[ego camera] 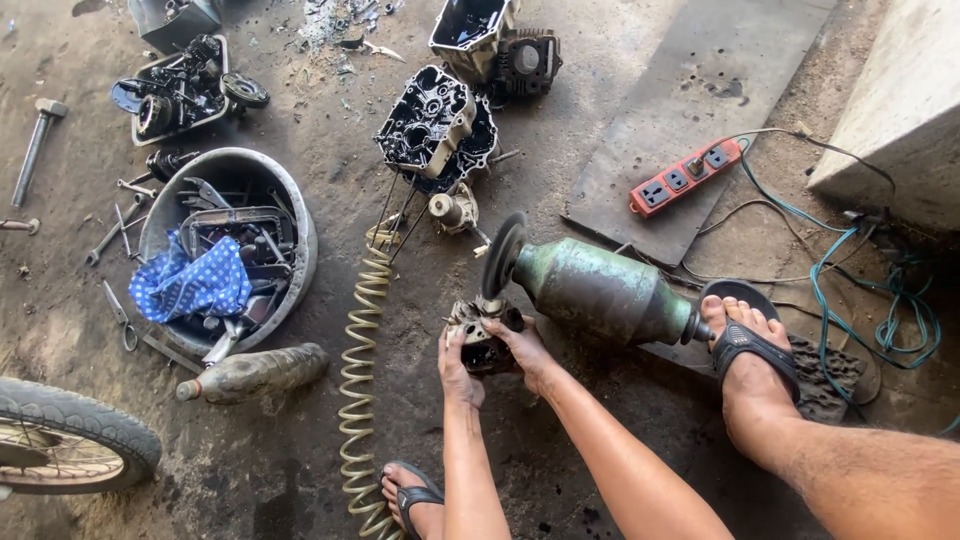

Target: Using a bench grinder to resurface or clean the mating surface of a motorcycle cylinder head.

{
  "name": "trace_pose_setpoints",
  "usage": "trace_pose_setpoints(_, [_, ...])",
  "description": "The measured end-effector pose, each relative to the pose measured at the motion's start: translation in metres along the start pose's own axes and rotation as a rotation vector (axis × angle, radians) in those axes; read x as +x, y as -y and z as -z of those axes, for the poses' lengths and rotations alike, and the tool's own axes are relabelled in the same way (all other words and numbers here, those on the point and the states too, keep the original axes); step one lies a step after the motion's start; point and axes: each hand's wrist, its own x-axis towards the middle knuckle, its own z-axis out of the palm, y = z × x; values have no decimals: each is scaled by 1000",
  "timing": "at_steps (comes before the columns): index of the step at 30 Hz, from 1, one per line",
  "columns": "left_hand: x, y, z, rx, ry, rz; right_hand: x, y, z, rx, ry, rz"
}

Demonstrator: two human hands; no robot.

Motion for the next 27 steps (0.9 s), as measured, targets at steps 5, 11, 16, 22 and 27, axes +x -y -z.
trace_pose_setpoints(5, [29, 0, 0, 131, -97, 24, -37, 29, -15, 121, -1, -49])
trace_pose_setpoints(11, [55, 22, 12, 131, -145, 83, -25, 16, -8, 146, -9, -34])
trace_pose_setpoints(16, [36, 1, -1, 168, -145, 66, -20, 12, -7, 119, 1, -19])
trace_pose_setpoints(22, [16, -29, -4, 264, -64, -10, -18, -6, -11, 105, 36, 50])
trace_pose_setpoints(27, [9, -42, 6, 250, 9, 17, 6, -47, -2, 17, 109, 152])
